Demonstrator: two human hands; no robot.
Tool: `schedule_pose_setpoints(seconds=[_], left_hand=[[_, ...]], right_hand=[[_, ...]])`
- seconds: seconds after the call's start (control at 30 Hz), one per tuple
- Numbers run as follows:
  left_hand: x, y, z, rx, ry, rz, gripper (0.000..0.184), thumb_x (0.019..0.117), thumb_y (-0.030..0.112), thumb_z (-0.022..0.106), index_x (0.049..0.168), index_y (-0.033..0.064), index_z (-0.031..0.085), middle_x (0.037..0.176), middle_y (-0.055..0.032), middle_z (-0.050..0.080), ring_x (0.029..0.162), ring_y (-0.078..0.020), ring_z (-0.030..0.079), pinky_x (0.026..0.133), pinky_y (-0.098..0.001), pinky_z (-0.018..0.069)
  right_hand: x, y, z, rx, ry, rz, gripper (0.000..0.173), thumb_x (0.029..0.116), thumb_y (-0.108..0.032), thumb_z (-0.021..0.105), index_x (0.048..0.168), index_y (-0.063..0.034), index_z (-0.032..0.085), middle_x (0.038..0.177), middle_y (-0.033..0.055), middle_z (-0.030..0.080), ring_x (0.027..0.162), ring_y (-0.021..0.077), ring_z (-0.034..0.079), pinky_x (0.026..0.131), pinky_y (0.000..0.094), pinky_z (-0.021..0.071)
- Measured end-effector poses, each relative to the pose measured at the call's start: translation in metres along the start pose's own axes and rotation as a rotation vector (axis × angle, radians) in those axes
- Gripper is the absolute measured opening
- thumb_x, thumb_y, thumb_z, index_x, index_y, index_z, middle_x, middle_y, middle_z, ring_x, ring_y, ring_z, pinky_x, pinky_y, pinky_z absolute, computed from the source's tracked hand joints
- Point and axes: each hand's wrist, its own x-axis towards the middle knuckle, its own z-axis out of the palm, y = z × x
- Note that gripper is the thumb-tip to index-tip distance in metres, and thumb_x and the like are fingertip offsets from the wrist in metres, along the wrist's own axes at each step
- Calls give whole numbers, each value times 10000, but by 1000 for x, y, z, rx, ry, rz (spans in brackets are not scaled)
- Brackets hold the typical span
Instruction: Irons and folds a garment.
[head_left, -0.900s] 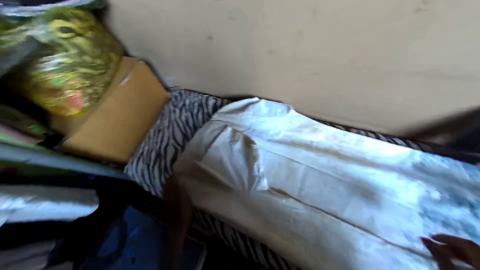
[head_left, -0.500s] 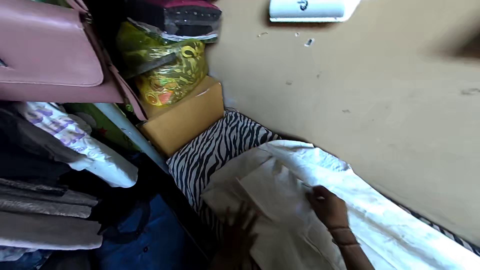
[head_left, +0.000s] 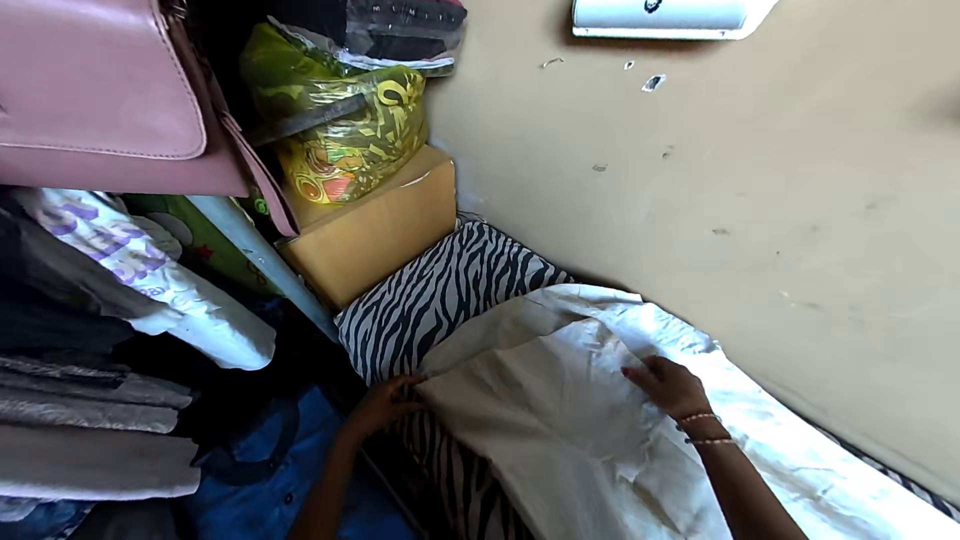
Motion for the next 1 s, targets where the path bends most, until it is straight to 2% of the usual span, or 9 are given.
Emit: schedule_pose_setpoints(seconds=[0.1,0.23,0.33,0.47,0.57,0.63,0.77,0.83,1.0], left_hand=[[4,7,-3,-169,-82,-3,377,1033,234,607,1374,82,558,718,-41,667,448,-48,486,430,-202,390],[13,14,-3,-318,-75,23,308,1095,236,467,1255,10,603,815,-54,710,596,-95,659,551,-255,558],[18,15,0,-237,-13,31,297,1088,232,478,1195,-13,608,941,-81,649,732,-114,631,668,-322,560],[25,13,7,-75,119,80,301,988,201,669,1153,-49,643,1019,-153,679,875,-186,667,818,-381,569],[29,13,12,217,382,0,371,1043,215,572,1236,-102,577,1050,-285,664,963,-390,667,884,-535,529],[20,36,15,407,519,-83,412,1074,160,472,1430,-46,497,1329,-307,594,1209,-463,609,1026,-583,481],[-9,78,101,491,567,518,339,1002,101,549,1278,-60,661,1321,-254,648,1260,-401,617,1095,-518,467],[-3,63,147,580,439,745,438,1010,327,547,1365,90,647,1432,-130,613,1385,-323,532,1157,-573,376],[40,14,113,700,613,325,631,1069,409,372,1558,11,390,1618,-195,374,1513,-389,327,1185,-727,153]], right_hand=[[-23,11,5,-37,157,-113,443,1011,-229,679,1291,104,601,1232,353,633,1174,540,602,1010,695,443],[-107,11,19,-32,381,-583,383,982,-231,641,1187,91,665,1171,316,677,1117,513,646,978,632,515],[-169,21,53,-68,274,-832,348,1035,-271,510,1147,-20,723,1198,202,722,1226,417,636,1041,563,487],[-210,44,117,-273,-9,-1029,488,1107,-495,302,1455,-299,582,1565,4,528,1521,294,383,1219,631,254],[-217,52,136,-318,-77,-1056,552,1091,-570,234,1523,-356,502,1640,-55,426,1567,259,292,1238,651,166],[-217,51,135,-324,-97,-1054,555,1082,-583,261,1524,-351,505,1641,-55,425,1567,266,294,1233,656,175],[-214,46,131,-315,-155,-1038,535,1082,-560,314,1531,-340,505,1641,-33,427,1560,295,308,1221,688,177],[-215,46,129,-267,-161,-1043,518,1083,-545,335,1507,-321,532,1622,-20,456,1547,295,337,1214,681,202],[-248,93,54,-57,18,-627,504,935,-397,682,1315,-67,702,1418,216,623,1397,474,497,1154,702,323]])
